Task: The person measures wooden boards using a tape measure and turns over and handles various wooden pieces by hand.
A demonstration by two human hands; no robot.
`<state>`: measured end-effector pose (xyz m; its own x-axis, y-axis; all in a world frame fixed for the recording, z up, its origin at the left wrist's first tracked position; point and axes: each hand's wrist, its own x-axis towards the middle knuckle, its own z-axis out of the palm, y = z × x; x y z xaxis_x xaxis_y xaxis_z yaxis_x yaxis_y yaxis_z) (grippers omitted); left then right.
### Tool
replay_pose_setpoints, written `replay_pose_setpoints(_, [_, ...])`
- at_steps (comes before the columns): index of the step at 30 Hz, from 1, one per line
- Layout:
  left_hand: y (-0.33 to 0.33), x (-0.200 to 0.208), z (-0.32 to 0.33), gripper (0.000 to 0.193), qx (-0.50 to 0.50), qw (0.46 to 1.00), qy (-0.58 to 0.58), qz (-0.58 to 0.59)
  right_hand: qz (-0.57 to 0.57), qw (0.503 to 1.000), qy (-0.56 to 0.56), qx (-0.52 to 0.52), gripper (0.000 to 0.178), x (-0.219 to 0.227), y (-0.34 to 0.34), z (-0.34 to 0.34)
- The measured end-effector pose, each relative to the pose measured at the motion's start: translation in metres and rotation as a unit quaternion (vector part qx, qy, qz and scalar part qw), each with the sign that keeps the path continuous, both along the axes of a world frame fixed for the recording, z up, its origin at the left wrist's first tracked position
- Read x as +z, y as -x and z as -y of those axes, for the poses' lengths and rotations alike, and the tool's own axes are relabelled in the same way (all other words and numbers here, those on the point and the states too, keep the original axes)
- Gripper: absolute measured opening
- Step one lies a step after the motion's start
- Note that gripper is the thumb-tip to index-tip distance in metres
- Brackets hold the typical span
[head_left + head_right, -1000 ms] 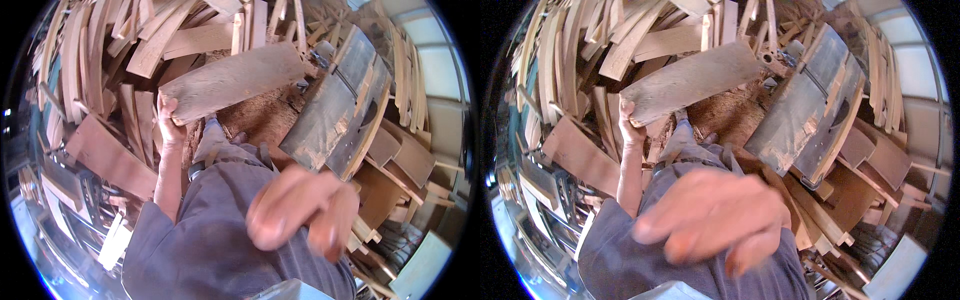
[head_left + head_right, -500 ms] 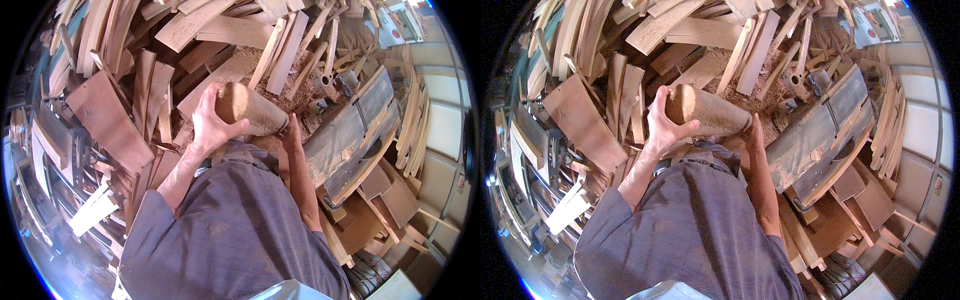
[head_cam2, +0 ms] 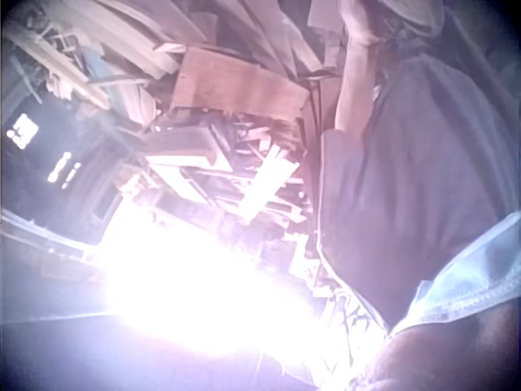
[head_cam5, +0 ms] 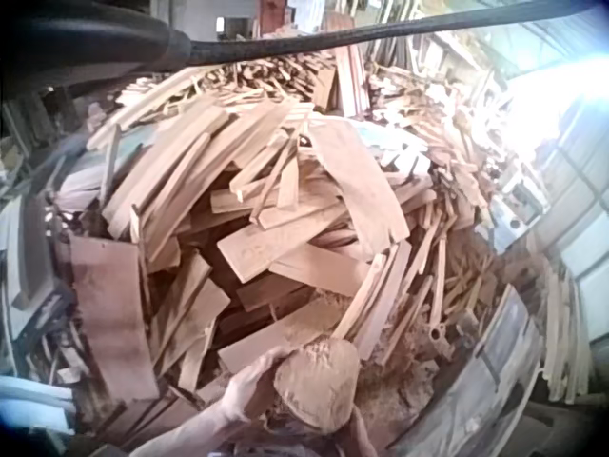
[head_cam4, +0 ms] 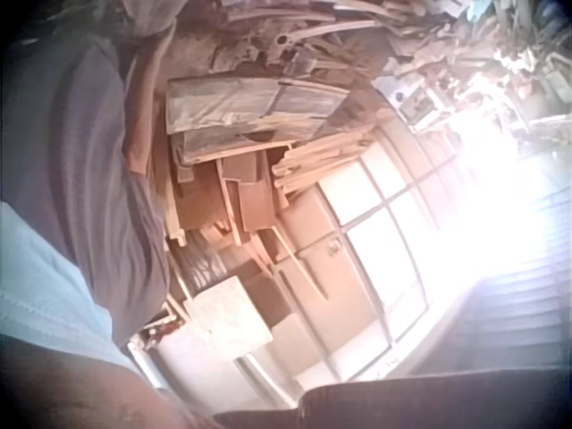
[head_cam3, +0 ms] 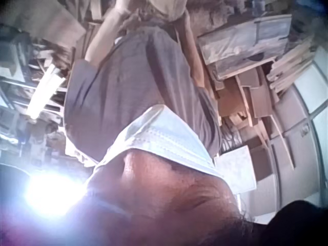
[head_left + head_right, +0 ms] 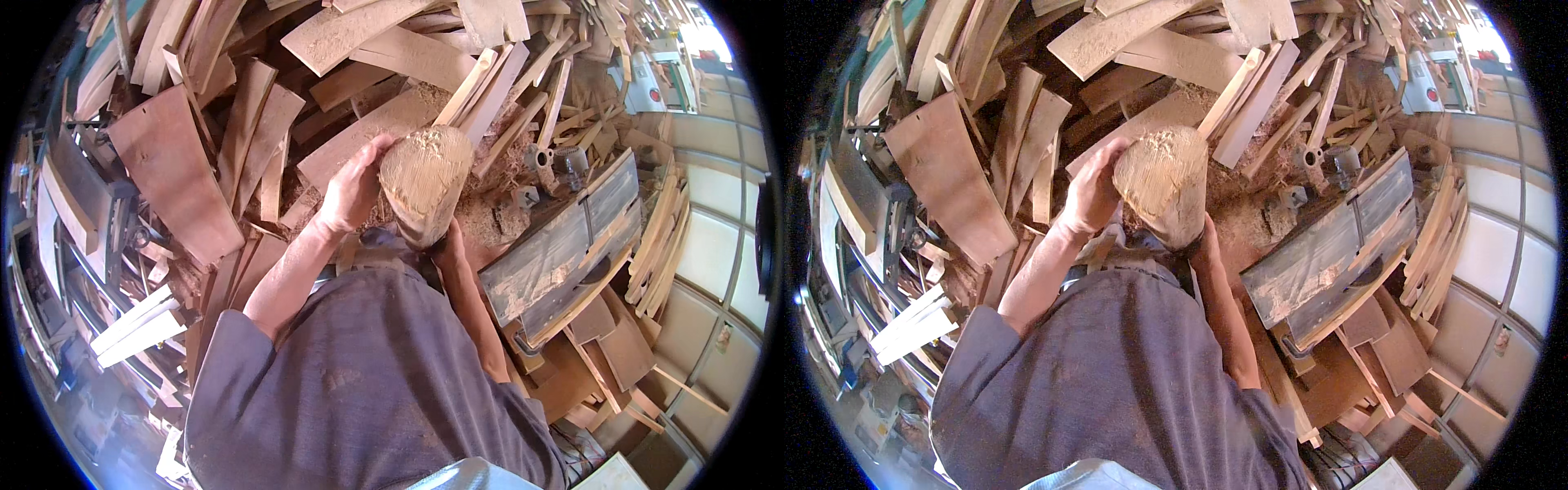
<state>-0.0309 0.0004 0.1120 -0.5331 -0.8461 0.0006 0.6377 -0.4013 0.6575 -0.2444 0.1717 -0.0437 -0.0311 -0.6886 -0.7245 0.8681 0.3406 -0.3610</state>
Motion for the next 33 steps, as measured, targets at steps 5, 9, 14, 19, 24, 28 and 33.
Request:
replay_pose_setpoints(5, [0.015,0.006,0.032,0.056,-0.047,0.987,-0.155,-0.022,-0.003,0.999,-0.040,-0.027,0.060,0.014,-0.005,-0.009])
replay_pose_setpoints(9, [0.022,-0.001,0.057,0.066,-0.024,0.987,-0.155,-0.031,-0.051,0.996,-0.056,-0.043,0.063,0.048,-0.004,-0.018])
replay_pose_setpoints(14, [0.012,-0.021,0.090,0.078,-0.003,0.984,-0.170,-0.044,-0.129,0.983,-0.130,-0.017,0.059,0.149,-0.033,0.011])
replay_pose_setpoints(19, [0.016,-0.052,0.082,0.091,0.000,0.977,-0.210,0.041,-0.261,0.958,-0.088,0.085,0.052,0.175,-0.031,0.002])
replay_pose_setpoints(24, [0.025,-0.086,0.034,0.084,-0.015,0.954,-0.286,0.086,-0.399,0.892,-0.097,0.188,0.048,0.211,-0.047,0.022])
replay_pose_setpoints(28, [0.015,-0.101,0.015,0.070,-0.099,0.903,-0.418,0.020,-0.420,0.882,-0.071,0.200,0.039,0.212,-0.053,0.039])
replay_pose_setpoints(33, [-0.005,-0.114,-0.013,0.065,-0.097,0.898,-0.412,-0.122,-0.368,0.915,-0.013,0.167,0.031,0.213,-0.071,0.048])
